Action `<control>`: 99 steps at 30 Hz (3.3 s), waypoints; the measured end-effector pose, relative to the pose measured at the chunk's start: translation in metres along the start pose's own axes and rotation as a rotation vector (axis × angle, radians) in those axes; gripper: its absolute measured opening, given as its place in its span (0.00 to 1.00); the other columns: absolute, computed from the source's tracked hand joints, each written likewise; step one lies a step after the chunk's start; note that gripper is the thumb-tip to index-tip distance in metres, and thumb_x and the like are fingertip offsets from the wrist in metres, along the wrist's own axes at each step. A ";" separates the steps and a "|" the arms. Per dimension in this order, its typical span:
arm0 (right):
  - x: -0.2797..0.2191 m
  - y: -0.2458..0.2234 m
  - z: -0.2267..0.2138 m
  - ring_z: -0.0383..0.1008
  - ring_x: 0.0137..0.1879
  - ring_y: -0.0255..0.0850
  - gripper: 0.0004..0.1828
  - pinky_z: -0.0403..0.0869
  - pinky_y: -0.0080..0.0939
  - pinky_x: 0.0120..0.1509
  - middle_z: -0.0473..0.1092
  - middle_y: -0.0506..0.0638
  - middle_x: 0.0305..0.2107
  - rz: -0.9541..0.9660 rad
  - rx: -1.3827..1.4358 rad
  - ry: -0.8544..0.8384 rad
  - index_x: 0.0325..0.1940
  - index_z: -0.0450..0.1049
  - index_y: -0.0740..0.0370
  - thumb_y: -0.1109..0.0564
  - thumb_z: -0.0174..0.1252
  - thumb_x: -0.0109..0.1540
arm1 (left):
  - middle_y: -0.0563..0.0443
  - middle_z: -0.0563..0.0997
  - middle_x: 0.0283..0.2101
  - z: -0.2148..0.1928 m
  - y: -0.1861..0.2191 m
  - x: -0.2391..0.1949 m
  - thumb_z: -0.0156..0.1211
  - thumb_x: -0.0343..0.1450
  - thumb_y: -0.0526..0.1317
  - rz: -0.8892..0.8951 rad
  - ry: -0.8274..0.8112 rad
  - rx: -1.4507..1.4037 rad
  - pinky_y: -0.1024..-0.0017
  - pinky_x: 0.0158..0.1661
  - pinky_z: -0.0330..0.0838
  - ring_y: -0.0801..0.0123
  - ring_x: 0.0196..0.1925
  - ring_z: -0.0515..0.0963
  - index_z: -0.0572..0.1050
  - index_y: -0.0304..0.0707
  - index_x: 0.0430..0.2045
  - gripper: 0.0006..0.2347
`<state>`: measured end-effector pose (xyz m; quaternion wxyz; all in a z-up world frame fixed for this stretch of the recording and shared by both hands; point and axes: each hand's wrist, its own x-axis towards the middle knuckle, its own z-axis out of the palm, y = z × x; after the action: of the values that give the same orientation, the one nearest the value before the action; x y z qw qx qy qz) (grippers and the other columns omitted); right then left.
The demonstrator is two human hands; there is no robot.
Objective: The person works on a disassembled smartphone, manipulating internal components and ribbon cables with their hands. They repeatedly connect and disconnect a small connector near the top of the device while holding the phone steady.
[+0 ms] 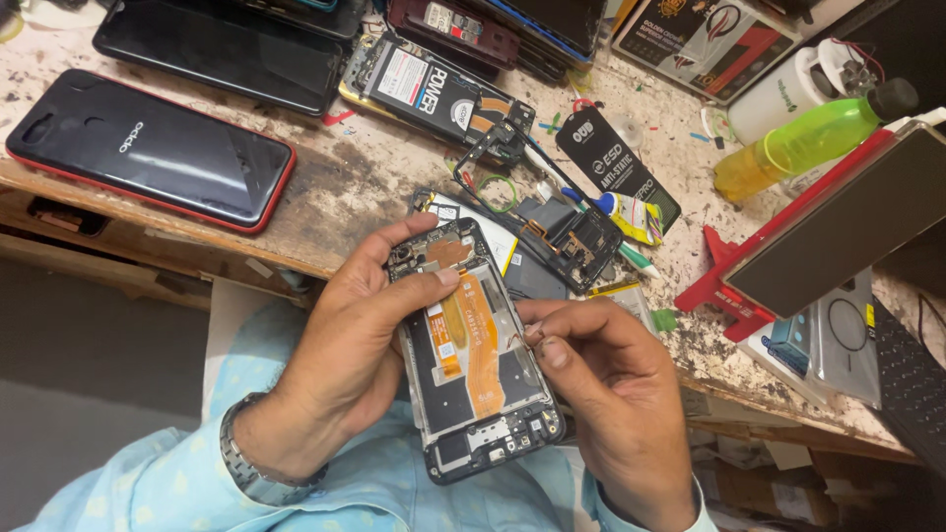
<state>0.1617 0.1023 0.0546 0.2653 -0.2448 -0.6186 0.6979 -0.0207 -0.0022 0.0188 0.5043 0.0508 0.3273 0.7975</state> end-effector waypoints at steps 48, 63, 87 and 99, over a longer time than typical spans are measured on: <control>0.001 0.027 0.008 0.67 0.71 0.49 0.04 0.62 0.55 0.79 0.63 0.74 0.68 -0.228 -0.008 -0.037 0.48 0.68 0.67 0.64 0.51 0.70 | 0.50 0.81 0.44 0.005 -0.005 -0.013 0.62 0.70 0.32 0.344 -0.143 0.792 0.73 0.49 0.77 0.76 0.48 0.80 0.56 0.40 0.64 0.28; 0.003 0.004 0.002 0.73 0.60 0.46 0.03 0.69 0.46 0.70 0.73 0.60 0.53 -0.511 -0.506 -0.027 0.48 0.69 0.65 0.65 0.55 0.69 | 0.49 0.83 0.42 0.001 -0.007 -0.012 0.64 0.69 0.31 0.260 -0.185 0.714 0.73 0.48 0.78 0.77 0.46 0.81 0.66 0.31 0.51 0.18; 0.023 -0.021 -0.001 0.72 0.54 0.53 0.15 0.72 0.52 0.57 0.70 0.53 0.46 -0.724 -1.193 -0.394 0.47 0.72 0.62 0.63 0.65 0.57 | 0.49 0.87 0.35 0.000 -0.010 -0.021 0.63 0.65 0.37 0.185 -0.280 1.003 0.70 0.41 0.81 0.70 0.38 0.89 0.67 0.37 0.56 0.23; 0.013 -0.024 0.003 0.72 0.54 0.53 0.12 0.73 0.50 0.57 0.70 0.56 0.46 -0.649 -1.119 -0.380 0.43 0.70 0.64 0.65 0.65 0.58 | 0.50 0.79 0.18 -0.002 -0.012 -0.018 0.55 0.73 0.39 0.099 -0.192 0.925 0.71 0.22 0.68 0.74 0.20 0.75 0.74 0.33 0.44 0.10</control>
<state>0.1518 0.1110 0.0783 0.1812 -0.0202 -0.9651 0.1882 -0.0037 -0.0149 0.0154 0.4181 0.3589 0.5973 0.5827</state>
